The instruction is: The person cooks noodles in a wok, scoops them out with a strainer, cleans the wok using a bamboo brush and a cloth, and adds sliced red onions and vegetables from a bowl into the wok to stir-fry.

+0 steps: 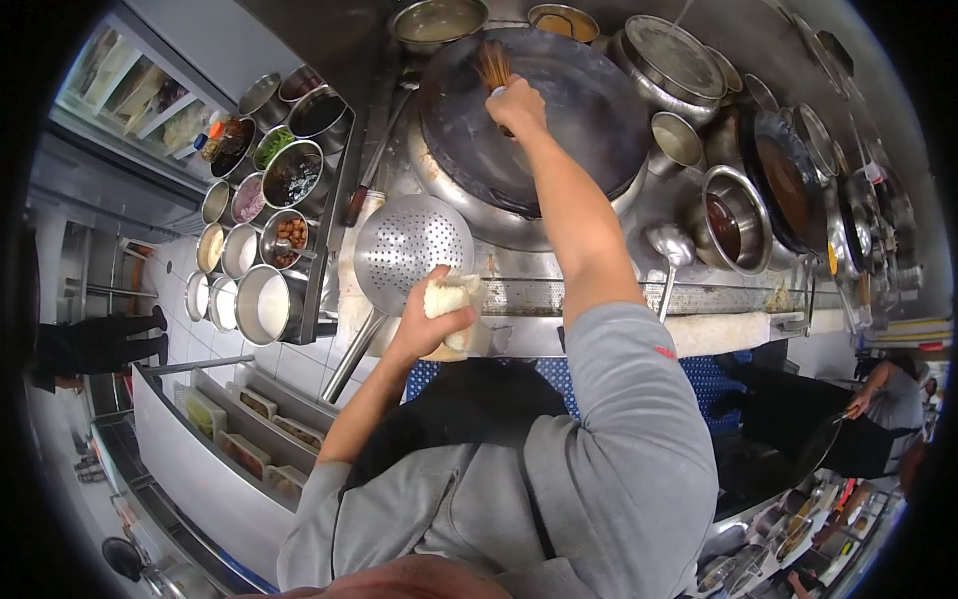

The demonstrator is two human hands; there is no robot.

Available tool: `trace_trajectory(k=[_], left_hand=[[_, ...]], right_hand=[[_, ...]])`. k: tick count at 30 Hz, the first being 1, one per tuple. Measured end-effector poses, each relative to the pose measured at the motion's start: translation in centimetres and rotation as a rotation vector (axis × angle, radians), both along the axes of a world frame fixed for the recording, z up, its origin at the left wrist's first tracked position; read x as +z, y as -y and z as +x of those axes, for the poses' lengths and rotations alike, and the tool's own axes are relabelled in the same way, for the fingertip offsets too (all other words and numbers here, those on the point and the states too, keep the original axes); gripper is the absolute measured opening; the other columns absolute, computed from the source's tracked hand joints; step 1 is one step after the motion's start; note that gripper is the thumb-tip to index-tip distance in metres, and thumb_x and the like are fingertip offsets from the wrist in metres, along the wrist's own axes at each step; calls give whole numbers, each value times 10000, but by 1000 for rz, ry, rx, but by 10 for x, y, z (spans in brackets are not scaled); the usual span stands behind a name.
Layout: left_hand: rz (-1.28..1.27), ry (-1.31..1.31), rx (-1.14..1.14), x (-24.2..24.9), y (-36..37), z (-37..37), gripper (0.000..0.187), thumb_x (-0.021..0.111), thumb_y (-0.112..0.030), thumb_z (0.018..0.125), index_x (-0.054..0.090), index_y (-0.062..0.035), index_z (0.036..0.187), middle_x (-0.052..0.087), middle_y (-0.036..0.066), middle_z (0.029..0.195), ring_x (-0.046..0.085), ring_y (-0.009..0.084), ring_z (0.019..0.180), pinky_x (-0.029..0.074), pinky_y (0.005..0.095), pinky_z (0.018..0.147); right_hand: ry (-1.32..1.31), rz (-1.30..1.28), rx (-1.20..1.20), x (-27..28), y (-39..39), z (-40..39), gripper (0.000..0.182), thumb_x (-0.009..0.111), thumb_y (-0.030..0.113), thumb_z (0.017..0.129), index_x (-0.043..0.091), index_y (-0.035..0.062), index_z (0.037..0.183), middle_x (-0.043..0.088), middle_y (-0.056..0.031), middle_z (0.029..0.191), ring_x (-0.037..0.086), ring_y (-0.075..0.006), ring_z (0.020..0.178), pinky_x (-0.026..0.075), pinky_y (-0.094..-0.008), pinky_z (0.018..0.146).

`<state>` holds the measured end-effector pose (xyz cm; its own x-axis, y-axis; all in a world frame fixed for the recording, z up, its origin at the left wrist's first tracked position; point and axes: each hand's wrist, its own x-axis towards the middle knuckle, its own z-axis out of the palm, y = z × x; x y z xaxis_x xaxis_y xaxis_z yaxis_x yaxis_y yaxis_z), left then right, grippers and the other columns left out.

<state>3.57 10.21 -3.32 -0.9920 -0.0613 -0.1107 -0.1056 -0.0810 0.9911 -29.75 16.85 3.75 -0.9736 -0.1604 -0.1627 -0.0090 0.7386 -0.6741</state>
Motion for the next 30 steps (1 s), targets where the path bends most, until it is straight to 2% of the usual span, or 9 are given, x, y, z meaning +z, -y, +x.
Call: trace_trajectory(k=[7, 10, 14, 18, 20, 24, 26, 27, 30], left_hand=[[242, 77, 284, -24, 38, 70, 445, 764, -95, 719, 596, 5, 1118, 667, 58, 972, 640, 142, 863, 522, 282, 792], [280, 114, 300, -13, 43, 74, 437, 744, -78, 718, 597, 1, 1121, 667, 58, 973, 647, 149, 864, 526, 294, 789], [200, 93, 310, -13, 36, 52, 378, 734, -74, 738, 595, -8, 1083, 652, 30, 906, 615, 123, 792, 507, 279, 732], [201, 100, 322, -31, 38, 56, 354, 737, -72, 743, 598, -14, 1063, 648, 29, 896, 612, 121, 781, 506, 280, 711], [267, 109, 299, -41, 43, 64, 387, 748, -74, 744, 593, -10, 1093, 659, 44, 916, 637, 136, 797, 530, 302, 713], [233, 139, 356, -38, 43, 73, 433, 778, -112, 736, 594, -7, 1114, 661, 54, 951, 641, 148, 834, 526, 297, 751], [211, 131, 368, -30, 41, 69, 441, 781, -119, 733, 595, -6, 1116, 660, 54, 957, 641, 151, 846, 523, 296, 760], [210, 125, 368, -24, 39, 66, 441, 779, -118, 731, 595, -5, 1116, 660, 53, 958, 640, 151, 850, 521, 295, 762], [174, 88, 359, -13, 31, 50, 382, 758, -100, 729, 606, -10, 1067, 660, 45, 927, 633, 137, 810, 516, 286, 728]], right_hand=[[-7, 129, 335, 17, -27, 70, 560, 738, 245, 762, 611, 102, 1289, 689, -198, 1164, 688, -347, 1041, 621, -421, 571], [-191, 278, 107, -46, -16, -32, 579, 740, 238, 764, 608, 101, 1310, 684, -202, 1183, 684, -347, 1056, 621, -440, 597], [-3, 32, 91, 6, -5, 7, 542, 750, 255, 764, 645, 122, 1278, 704, -196, 1131, 688, -345, 1045, 608, -450, 628], [60, 236, 454, 44, -64, 84, 538, 776, 259, 739, 662, 151, 1254, 717, -185, 1086, 700, -344, 1001, 601, -449, 681], [-183, 441, 727, 35, -124, 80, 507, 768, 247, 749, 668, 163, 1238, 715, -188, 1083, 694, -348, 1006, 572, -453, 829], [-234, 871, 534, 72, -191, 75, 374, 671, 190, 819, 683, 147, 1190, 714, -185, 1070, 685, -344, 1030, 535, -456, 906], [-331, 914, 327, 40, -206, 20, 313, 633, 181, 838, 686, 90, 1132, 714, -181, 1068, 685, -344, 1031, 533, -465, 915], [-301, 846, 294, 32, -197, -6, 296, 637, 208, 840, 680, 45, 1082, 708, -183, 1085, 678, -352, 1044, 531, -470, 923], [-243, 507, 134, -9, -132, -73, 472, 685, 277, 810, 656, 195, 1274, 696, -203, 1135, 652, -355, 1107, 517, -446, 967]])
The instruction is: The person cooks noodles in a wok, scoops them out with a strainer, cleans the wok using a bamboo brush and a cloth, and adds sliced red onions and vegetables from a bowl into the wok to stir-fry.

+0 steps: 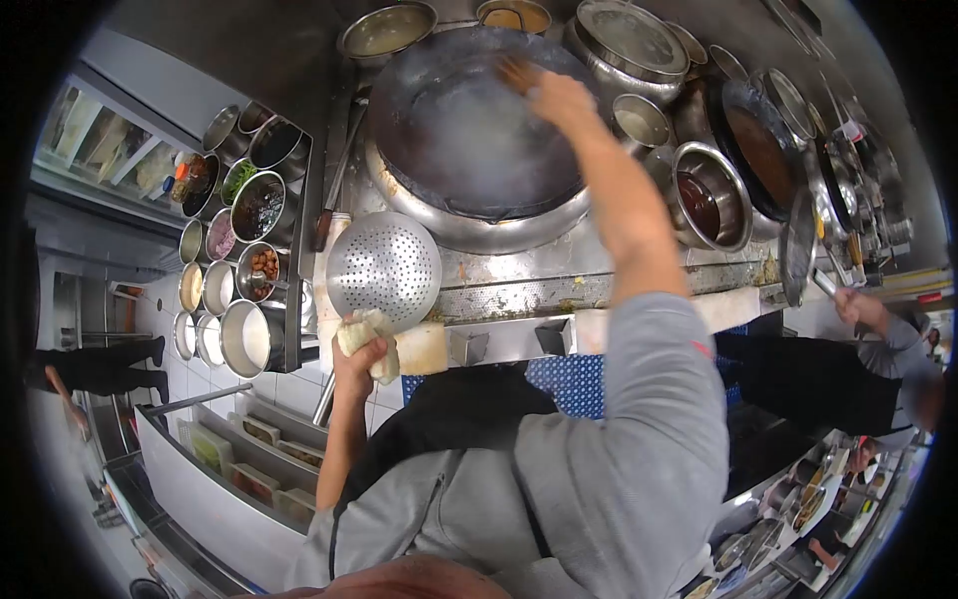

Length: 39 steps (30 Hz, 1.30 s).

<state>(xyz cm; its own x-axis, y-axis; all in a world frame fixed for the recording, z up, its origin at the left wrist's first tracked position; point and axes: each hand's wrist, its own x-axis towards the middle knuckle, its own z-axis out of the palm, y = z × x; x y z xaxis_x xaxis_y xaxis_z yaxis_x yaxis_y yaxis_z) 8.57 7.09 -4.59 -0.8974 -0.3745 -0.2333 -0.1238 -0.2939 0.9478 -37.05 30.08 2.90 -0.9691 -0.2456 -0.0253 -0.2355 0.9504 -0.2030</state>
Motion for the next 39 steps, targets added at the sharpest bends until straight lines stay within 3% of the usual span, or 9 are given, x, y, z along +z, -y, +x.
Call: trace_trajectory(k=[3, 8, 14, 16, 19, 22, 29, 33, 39], left_hand=[[-48, -18, -34, 1, -4, -10, 281, 723, -75, 745, 619, -18, 1000, 656, 32, 865, 621, 119, 747, 509, 280, 676], [27, 72, 142, -12, 4, 18, 336, 698, -76, 745, 617, 1, 1061, 655, 50, 878, 631, 153, 759, 519, 298, 678], [258, 115, 156, 14, -4, -23, 347, 709, -132, 776, 629, 8, 1083, 661, 69, 866, 638, 159, 669, 526, 296, 560], [145, 156, 81, 8, -21, -76, 378, 747, -300, 864, 637, -26, 1100, 670, 74, 896, 657, 154, 708, 544, 311, 585], [289, 173, -98, 15, -52, -152, 601, 493, -615, 968, 624, -58, 1150, 689, 103, 1018, 691, 194, 827, 560, 350, 662], [433, 291, -230, 16, -66, -201, 444, 506, -551, 980, 587, -159, 1171, 660, 56, 1042, 661, 234, 892, 562, 441, 774], [610, 416, 7, 16, -98, -236, 223, 615, -293, 921, 576, -147, 1085, 622, 65, 988, 618, 272, 913, 539, 499, 797], [531, 439, 63, 5, -102, -246, 155, 564, -187, 907, 574, -127, 1049, 631, 70, 947, 621, 258, 851, 528, 489, 736], [351, 399, 157, -1, -109, -242, 168, 582, -211, 890, 573, -118, 1031, 646, 83, 875, 627, 242, 692, 468, 368, 489]], right_hand=[[12, -128, 36, -13, 66, 32, 389, 627, 237, 837, 652, 127, 1209, 687, -208, 1143, 639, -381, 1125, 513, -466, 970], [61, 101, 326, 1, 16, 87, 388, 645, 259, 840, 656, 94, 1191, 689, -203, 1145, 658, -390, 1082, 527, -476, 938], [-28, 13, 115, 4, 50, 28, 392, 666, 252, 819, 685, 93, 1176, 687, -208, 1155, 649, -376, 1110, 522, -466, 952], [-12, -17, 119, 17, 88, 53, 375, 662, 258, 817, 691, 50, 1128, 701, -207, 1113, 666, -379, 1069, 533, -454, 930], [25, -96, 243, 1, 90, 98, 408, 690, 249, 780, 701, 98, 1159, 710, -224, 1067, 677, -387, 1031, 538, -449, 914], [122, -36, 407, 19, 42, 143, 436, 704, 245, 772, 696, 107, 1185, 708, -228, 1068, 676, -388, 1031, 535, -452, 917], [37, 500, 279, 63, -64, 114, 351, 734, 144, 763, 697, 47, 1098, 722, -157, 1087, 697, -335, 1033, 572, -421, 878], [-23, 113, 130, 5, -11, 5, 349, 665, 178, 845, 665, 59, 1173, 694, -171, 1170, 658, -360, 1117, 537, -449, 945], [145, -265, 125, 1, 52, 51, 435, 705, 256, 784, 689, 102, 1191, 694, -185, 1166, 659, -350, 1106, 530, -431, 939]])
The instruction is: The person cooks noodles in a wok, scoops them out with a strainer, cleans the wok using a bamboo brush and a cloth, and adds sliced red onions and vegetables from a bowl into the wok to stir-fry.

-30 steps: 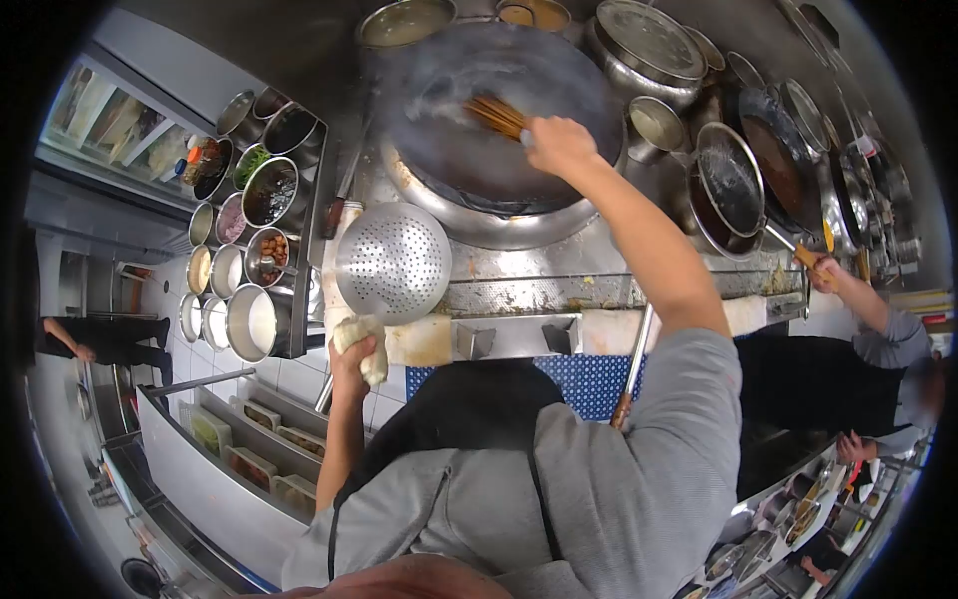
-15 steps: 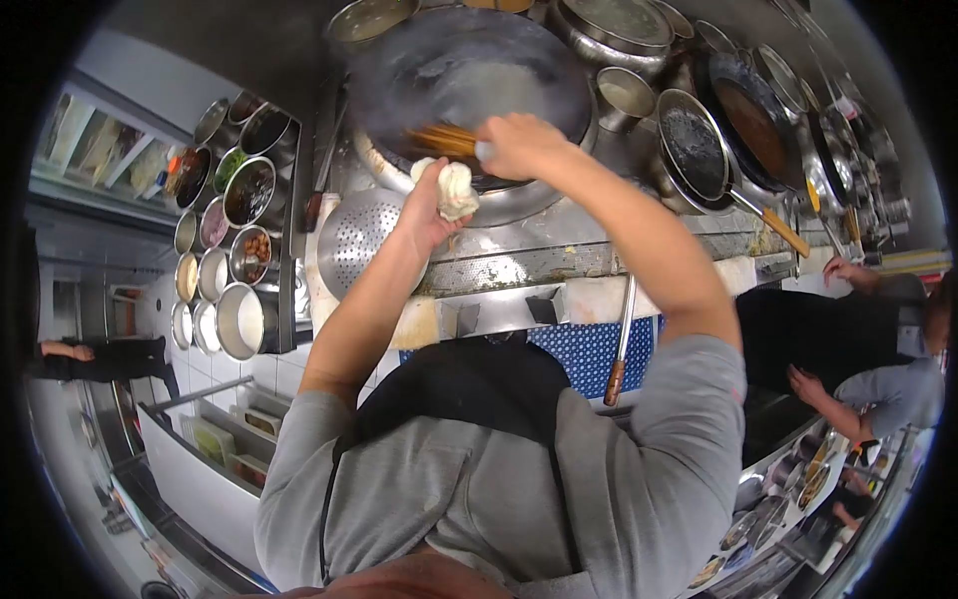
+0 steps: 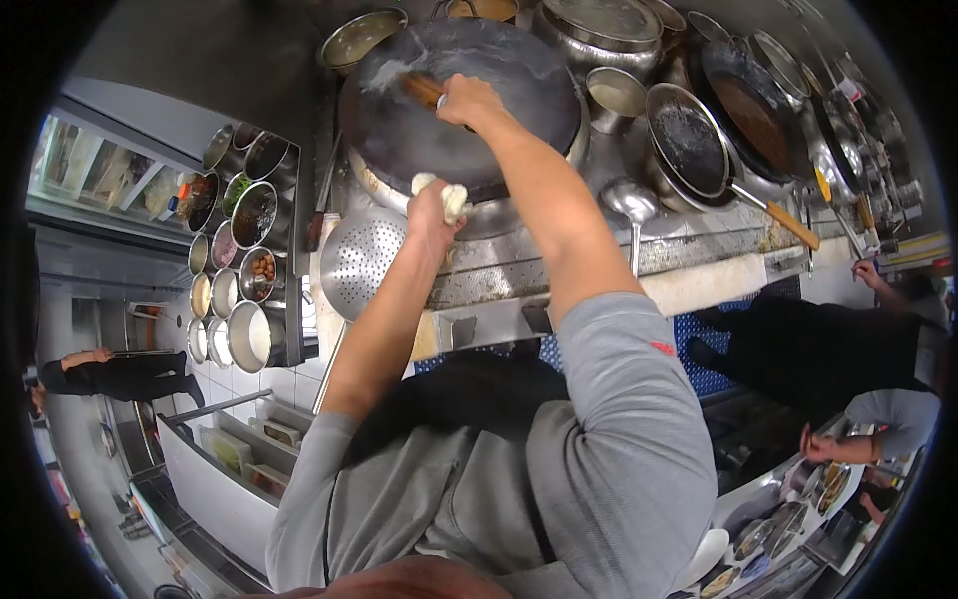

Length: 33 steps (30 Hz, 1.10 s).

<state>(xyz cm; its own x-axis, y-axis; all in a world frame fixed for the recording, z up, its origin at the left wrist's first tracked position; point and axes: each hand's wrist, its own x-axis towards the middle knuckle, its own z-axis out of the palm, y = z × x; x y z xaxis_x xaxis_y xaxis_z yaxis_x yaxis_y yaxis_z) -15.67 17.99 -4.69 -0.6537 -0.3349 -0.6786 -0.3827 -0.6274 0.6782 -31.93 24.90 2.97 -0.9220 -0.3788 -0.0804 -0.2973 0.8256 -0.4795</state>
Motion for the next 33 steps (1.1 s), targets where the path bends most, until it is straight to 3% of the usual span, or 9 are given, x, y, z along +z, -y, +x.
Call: trace_trajectory(k=[4, 7, 8, 12, 17, 19, 21, 33], left_hand=[[-13, -114, -72, 17, 22, 26, 142, 574, -259, 890, 585, -152, 983, 645, 34, 802, 617, 213, 632, 435, 333, 448], [-48, -141, -151, 35, 48, 44, 88, 576, -270, 869, 587, -184, 880, 618, -6, 705, 601, 182, 568, 409, 300, 409], [-72, -171, -124, 34, 57, 49, 134, 643, -255, 812, 616, -164, 906, 639, 9, 735, 602, 171, 566, 400, 295, 416], [-239, -261, -171, 68, 77, 65, 116, 668, -224, 784, 624, -125, 824, 614, 18, 658, 571, 168, 480, 361, 287, 352], [-464, -312, -138, 115, 79, 63, 151, 702, -168, 764, 645, -42, 824, 637, 64, 673, 570, 178, 457, 336, 288, 330], [-587, -297, -141, 131, 71, 60, 130, 679, -189, 808, 634, -67, 811, 619, 43, 644, 568, 162, 454, 339, 272, 323], [-657, -343, -157, 140, 70, 54, 176, 701, -169, 763, 658, -12, 831, 647, 73, 684, 578, 172, 466, 345, 285, 343], [-1120, -409, -188, 176, 46, 35, 270, 703, -222, 739, 692, 38, 810, 651, 89, 650, 548, 155, 434, 361, 303, 361]], right_hand=[[21, 5, 91, 47, -43, 78, 454, 732, 273, 757, 709, 130, 1188, 717, -195, 1088, 684, -356, 1038, 532, -423, 923], [-17, -112, 25, 46, -81, 127, 476, 742, 288, 770, 692, 129, 1217, 711, -206, 1097, 676, -368, 1049, 526, -430, 937], [-25, -164, -12, 44, -90, 142, 487, 745, 294, 775, 684, 130, 1230, 708, -209, 1102, 672, -372, 1056, 523, -433, 942], [-47, -258, -32, 47, -98, 196, 559, 737, 324, 807, 619, 116, 1312, 698, -237, 1104, 664, -391, 1060, 511, -444, 946], [-37, -312, 21, 44, -85, 216, 467, 711, 286, 843, 638, 115, 1272, 705, -237, 1065, 670, -400, 1022, 515, -463, 909], [-40, -348, -13, 43, -82, 218, 445, 709, 276, 845, 643, 117, 1256, 709, -227, 1053, 672, -399, 1017, 522, -467, 901], [-58, -390, -42, 38, -80, 217, 424, 714, 269, 841, 651, 125, 1235, 714, -209, 1047, 674, -394, 1022, 534, -467, 898], [-68, -616, -192, 42, -78, 219, 512, 746, 335, 849, 622, 69, 1268, 705, -226, 1077, 663, -393, 1056, 519, -452, 934]])
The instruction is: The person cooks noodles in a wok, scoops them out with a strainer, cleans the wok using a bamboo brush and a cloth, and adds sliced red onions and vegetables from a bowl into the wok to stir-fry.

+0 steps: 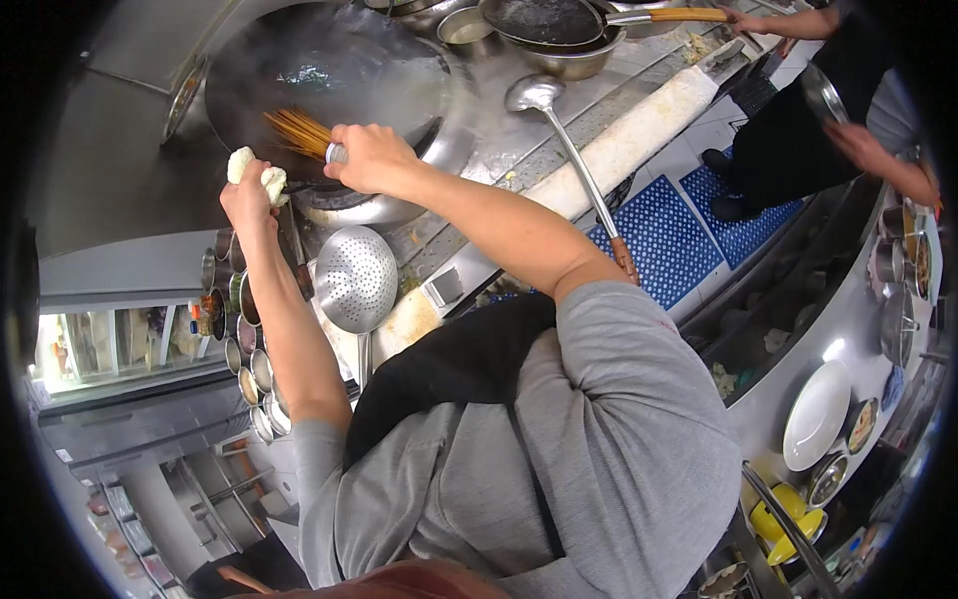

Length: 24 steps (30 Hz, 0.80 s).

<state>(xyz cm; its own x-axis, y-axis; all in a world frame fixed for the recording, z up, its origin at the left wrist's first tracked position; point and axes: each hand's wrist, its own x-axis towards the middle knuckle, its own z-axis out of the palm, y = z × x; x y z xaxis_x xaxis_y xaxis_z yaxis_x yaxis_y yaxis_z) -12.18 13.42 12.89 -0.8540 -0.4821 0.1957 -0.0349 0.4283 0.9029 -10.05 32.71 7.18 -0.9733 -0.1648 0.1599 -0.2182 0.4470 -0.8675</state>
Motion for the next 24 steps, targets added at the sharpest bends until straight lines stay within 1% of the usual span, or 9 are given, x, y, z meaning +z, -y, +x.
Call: trace_trajectory(k=[1, 4, 5, 9, 10, 13, 17, 20, 24], left_hand=[[-55, 17, 0, 1, 0, 2, 323, 702, -235, 718, 689, 66, 834, 683, 135, 697, 623, 220, 526, 468, 357, 473], [-260, -153, 16, -10, 3, 5, 363, 696, -238, 696, 679, 88, 855, 707, 182, 762, 687, 289, 689, 530, 394, 669], [-240, -114, -10, -13, 4, 10, 391, 690, -241, 679, 670, 98, 873, 714, 218, 818, 700, 326, 812, 517, 404, 815], [-341, -235, -29, -38, 4, 38, 412, 689, -195, 700, 642, 85, 998, 709, 210, 861, 694, 331, 783, 530, 409, 784], [-313, -278, -57, -50, 8, 44, 376, 687, -143, 712, 627, 69, 1017, 706, 188, 842, 698, 281, 776, 539, 377, 762], [-244, -453, -154, -89, 18, 67, 327, 651, -43, 739, 587, 60, 1043, 647, 100, 835, 633, 191, 720, 531, 340, 721], [-232, -515, -64, -161, 47, 83, 457, 670, 0, 740, 521, 53, 1169, 593, 108, 972, 599, 173, 806, 523, 319, 750], [-71, -503, 44, -183, 41, 95, 412, 651, -20, 763, 526, 52, 1149, 608, 106, 922, 605, 184, 787, 525, 320, 751], [176, -426, 80, -183, 38, 99, 324, 610, -2, 766, 556, 46, 1083, 627, 104, 870, 619, 185, 741, 534, 323, 682]], right_hand=[[-4, -11, -7, 1, -1, 1, 528, 756, 335, 840, 620, 65, 1272, 703, -231, 1081, 662, -394, 1062, 517, -451, 940], [47, -25, -10, 10, -6, 8, 574, 785, 323, 805, 615, 52, 1281, 701, -249, 1069, 663, -400, 1060, 516, -443, 949], [47, -42, -12, 10, -6, 10, 587, 790, 320, 795, 612, 48, 1284, 702, -254, 1057, 666, -405, 1050, 517, -444, 946], [-9, -79, -30, 6, -6, 20, 605, 797, 293, 768, 612, 35, 1283, 702, -268, 1016, 678, -417, 1000, 527, -447, 924], [-36, -81, -38, 6, -6, 25, 602, 796, 282, 763, 615, 32, 1280, 701, -271, 1009, 682, -419, 985, 531, -447, 916], [109, -106, 23, 20, -15, 49, 634, 802, 295, 751, 618, 34, 1298, 705, -226, 1109, 710, -304, 994, 536, -360, 898], [-40, -181, 52, -7, -3, 70, 583, 802, 234, 767, 631, 41, 1290, 728, -175, 1063, 715, -236, 785, 546, -345, 776], [-20, -176, 118, -19, -5, 70, 597, 814, 240, 761, 631, 56, 1299, 724, -172, 1082, 717, -225, 812, 547, -338, 777], [-145, -194, 89, -19, -32, 85, 571, 815, 208, 779, 631, 65, 1301, 700, -128, 1199, 689, -185, 1025, 519, -286, 917]])
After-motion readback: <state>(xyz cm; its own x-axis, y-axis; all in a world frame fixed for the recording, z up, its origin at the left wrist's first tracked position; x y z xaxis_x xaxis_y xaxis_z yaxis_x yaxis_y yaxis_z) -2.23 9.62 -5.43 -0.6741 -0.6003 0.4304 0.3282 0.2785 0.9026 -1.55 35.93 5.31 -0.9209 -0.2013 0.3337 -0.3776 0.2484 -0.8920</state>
